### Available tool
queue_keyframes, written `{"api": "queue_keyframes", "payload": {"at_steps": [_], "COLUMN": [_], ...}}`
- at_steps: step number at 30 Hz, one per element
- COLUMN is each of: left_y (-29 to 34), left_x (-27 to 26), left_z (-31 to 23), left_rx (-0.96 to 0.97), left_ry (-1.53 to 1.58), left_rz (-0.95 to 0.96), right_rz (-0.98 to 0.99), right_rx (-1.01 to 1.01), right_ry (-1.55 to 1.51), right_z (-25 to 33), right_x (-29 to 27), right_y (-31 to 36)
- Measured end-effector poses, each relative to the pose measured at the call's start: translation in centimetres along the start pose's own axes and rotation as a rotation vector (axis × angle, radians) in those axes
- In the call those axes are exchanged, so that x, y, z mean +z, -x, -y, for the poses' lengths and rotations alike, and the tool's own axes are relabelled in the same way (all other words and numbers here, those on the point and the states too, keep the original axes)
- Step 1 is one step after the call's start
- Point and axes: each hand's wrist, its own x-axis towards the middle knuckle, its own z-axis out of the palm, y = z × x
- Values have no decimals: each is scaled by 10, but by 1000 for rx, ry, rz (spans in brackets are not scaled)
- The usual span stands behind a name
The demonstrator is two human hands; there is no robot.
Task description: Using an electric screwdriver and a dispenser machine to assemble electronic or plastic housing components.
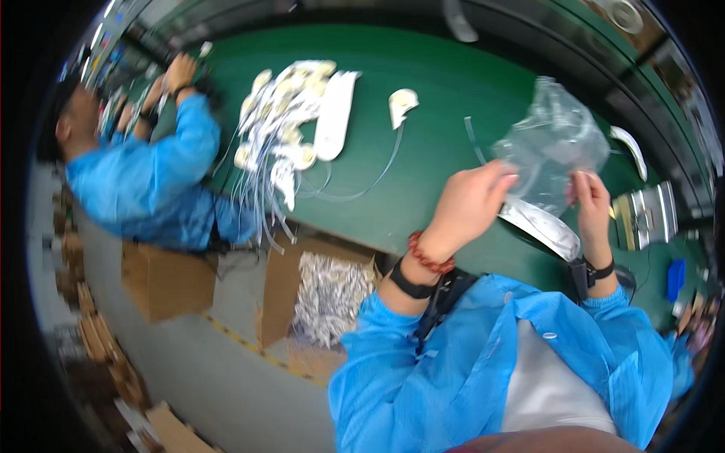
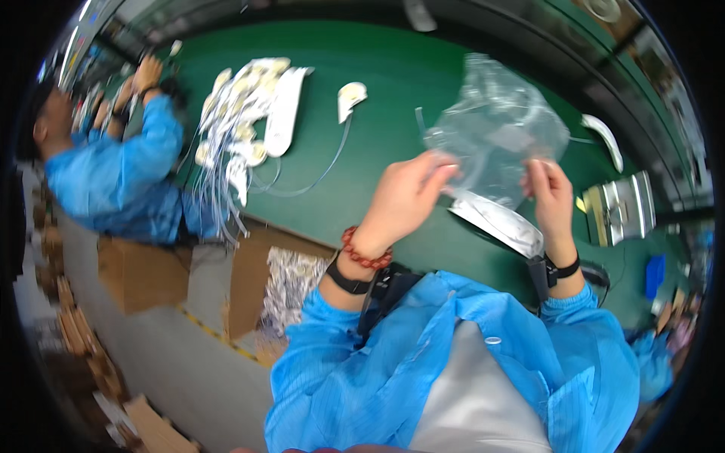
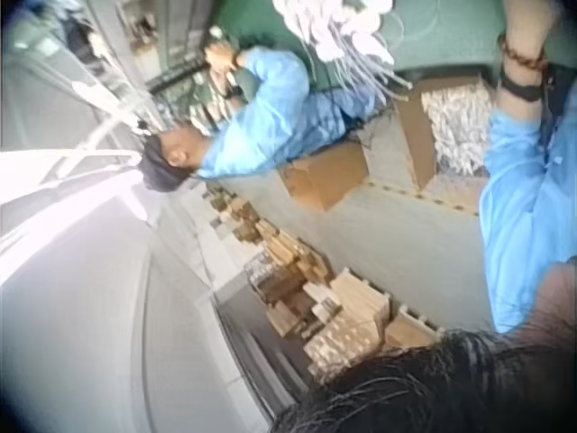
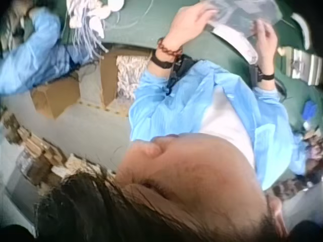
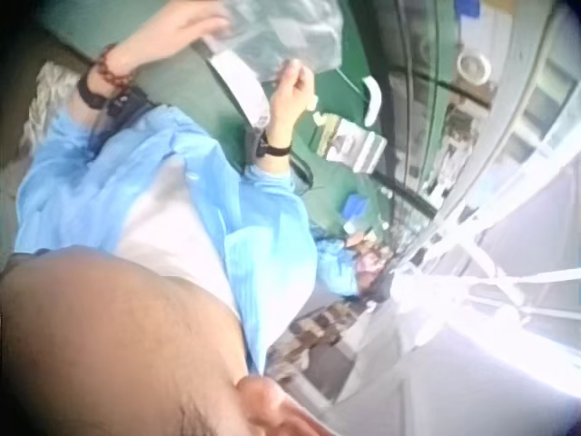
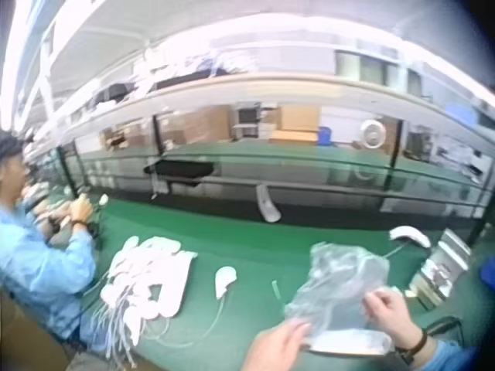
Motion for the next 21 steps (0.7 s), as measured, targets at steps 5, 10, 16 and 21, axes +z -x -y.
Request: {"api": "queue_keyframes", "payload": {"at_steps": [5,10,16,21], "left_y": [16,-5,-44,-75], "left_x": [-53,-31,-3,1], "left_z": [27,22,21,67], "left_rx": [-115,-165,-263,-230], "left_ry": [85,-51,187,161], "left_rz": [-52,244,246,166], "right_rz": [-28,91,-337,-1315], "right_rx": [-15,73,-43,-1014], "right_ry": [-468,-1077,-1027,-171], "right_z": [-16,-8,6,69], "right_x": [96,62,-4,-167], "right_y": [22,38,60,49]}}
